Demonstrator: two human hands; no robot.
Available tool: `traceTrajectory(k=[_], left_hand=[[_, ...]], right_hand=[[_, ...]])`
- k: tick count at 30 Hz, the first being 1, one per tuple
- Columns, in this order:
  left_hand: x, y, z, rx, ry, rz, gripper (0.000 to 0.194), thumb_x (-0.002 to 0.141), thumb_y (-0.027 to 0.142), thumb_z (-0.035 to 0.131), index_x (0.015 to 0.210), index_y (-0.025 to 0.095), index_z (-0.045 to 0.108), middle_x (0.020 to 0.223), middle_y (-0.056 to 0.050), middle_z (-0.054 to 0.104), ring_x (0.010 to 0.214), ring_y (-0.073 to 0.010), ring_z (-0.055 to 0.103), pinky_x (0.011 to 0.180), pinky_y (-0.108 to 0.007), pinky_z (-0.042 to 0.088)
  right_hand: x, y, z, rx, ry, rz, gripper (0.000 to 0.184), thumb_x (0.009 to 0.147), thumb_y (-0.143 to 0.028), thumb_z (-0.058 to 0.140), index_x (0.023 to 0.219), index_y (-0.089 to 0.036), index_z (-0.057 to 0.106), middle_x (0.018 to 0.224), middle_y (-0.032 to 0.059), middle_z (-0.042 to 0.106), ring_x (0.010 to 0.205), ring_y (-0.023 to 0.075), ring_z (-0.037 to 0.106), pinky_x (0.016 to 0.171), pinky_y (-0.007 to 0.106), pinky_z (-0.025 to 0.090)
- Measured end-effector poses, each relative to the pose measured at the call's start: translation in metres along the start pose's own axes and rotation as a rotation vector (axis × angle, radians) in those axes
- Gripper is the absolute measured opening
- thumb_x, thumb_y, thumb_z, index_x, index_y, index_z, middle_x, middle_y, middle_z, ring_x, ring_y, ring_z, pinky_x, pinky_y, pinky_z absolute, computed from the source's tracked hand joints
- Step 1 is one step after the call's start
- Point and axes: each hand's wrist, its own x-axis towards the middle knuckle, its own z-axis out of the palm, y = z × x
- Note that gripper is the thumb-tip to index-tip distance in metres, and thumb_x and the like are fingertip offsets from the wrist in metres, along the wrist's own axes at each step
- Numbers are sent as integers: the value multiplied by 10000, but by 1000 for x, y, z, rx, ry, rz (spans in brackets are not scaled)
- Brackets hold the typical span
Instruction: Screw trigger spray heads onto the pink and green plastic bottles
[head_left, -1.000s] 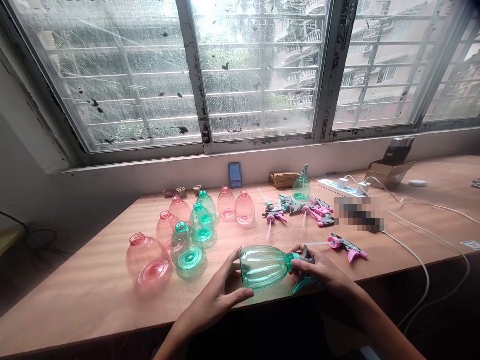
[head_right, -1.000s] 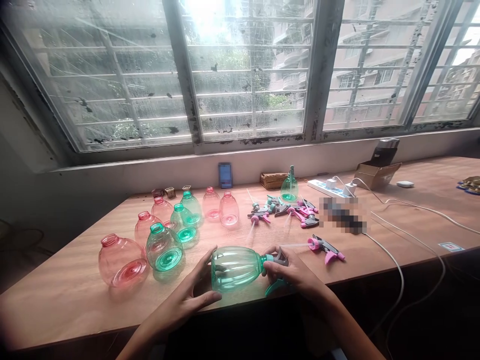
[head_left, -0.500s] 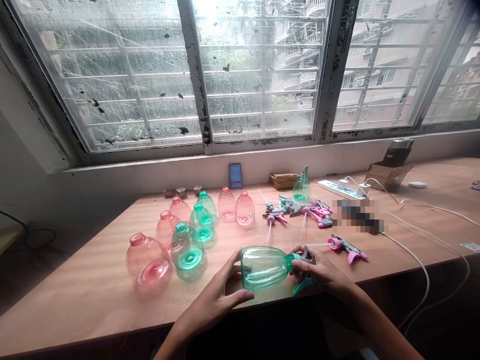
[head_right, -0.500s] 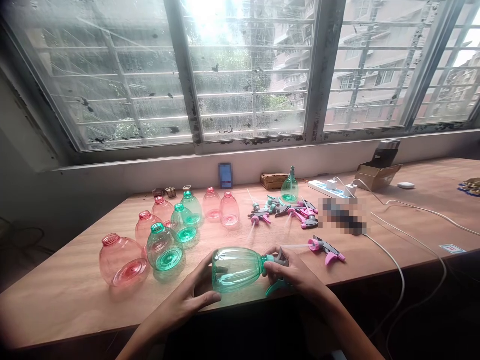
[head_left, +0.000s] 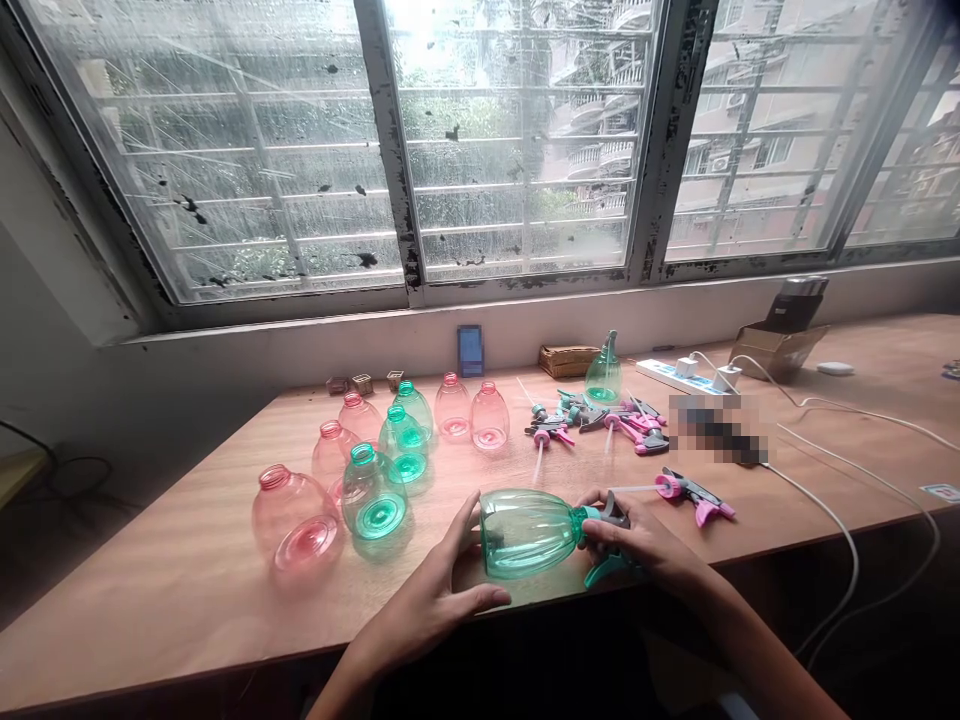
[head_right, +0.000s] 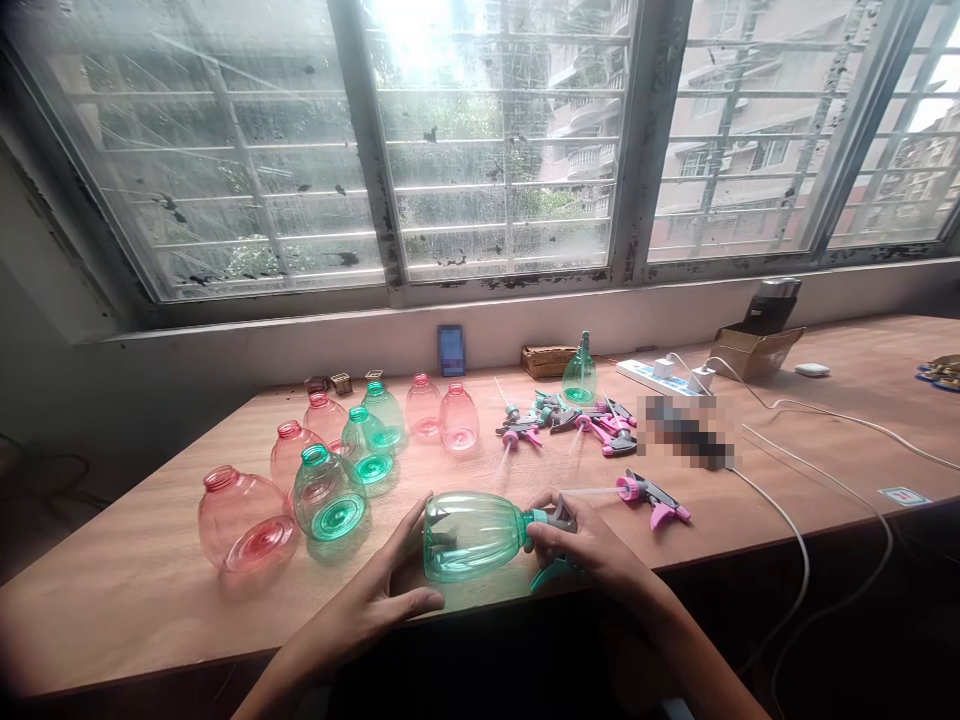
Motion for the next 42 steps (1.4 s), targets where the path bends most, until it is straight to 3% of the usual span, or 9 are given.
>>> traceTrajectory(k=[6,12,18,28,34,37,40,42], left_hand=[[-1,4,0,27,16,4,861,886,341,739,1596,333,250,1645,-57,353,1491,-326,357,1255,-524,248],[-1,1,-1,39,19,-4,890,875,350,748,1601,333,234,1638,-65,366,1440,-323,435,1230,-510,305],[0,0,-2,92,56,-18,932,859,319,755,1607,347,200,1646,-56,350,1453,-333,406,1239,-515,264],[-1,7,-1,61,-16,-9,975,876,318,734,1620,341,104,1667,-61,311,1539,-296,263,1267,-512,172],[-2,2,-2,-28,-34,25,810,1005,496,530,1627,310,46,1669,-106,293,1513,-305,323,1250,-524,199],[-3,2,-1,-14,-17,-7,941,954,447,636,1626,301,-6,1655,-116,317,1492,-313,357,1241,-514,239],[-3,4,0,72,4,-42,1081,815,334,811,1625,307,96,1684,-79,256,1543,-317,233,1273,-484,163],[-3,6,1,106,14,-36,1039,817,328,808,1620,306,149,1700,-58,209,1562,-310,169,1284,-477,115]], right_hand=[[-1,0,-1,-13,-8,-6,490,783,-524,820,1022,-161,592,680,-11,680,649,159,591,631,289,468],[-2,1,-2,-13,-12,-3,471,793,-514,816,1016,-164,594,681,-13,679,643,155,588,624,282,464],[0,2,-2,8,-2,-4,478,775,-511,831,1012,-173,590,679,-20,677,635,154,589,624,283,463],[-1,0,0,-8,13,1,478,768,-522,826,1010,-180,595,671,-11,680,637,178,602,630,312,468],[-1,-1,0,-20,-7,1,469,778,-521,820,1003,-176,597,682,-8,678,640,167,593,632,300,465],[-1,-1,0,-19,-12,4,467,786,-523,815,1009,-175,597,685,-10,675,645,167,593,638,301,467],[-1,-1,0,-19,-3,1,480,773,-533,821,1007,-179,597,665,-17,663,640,175,595,629,303,465],[0,0,0,-21,-1,-2,483,769,-539,822,1002,-180,597,659,-16,662,635,179,598,626,304,466]])
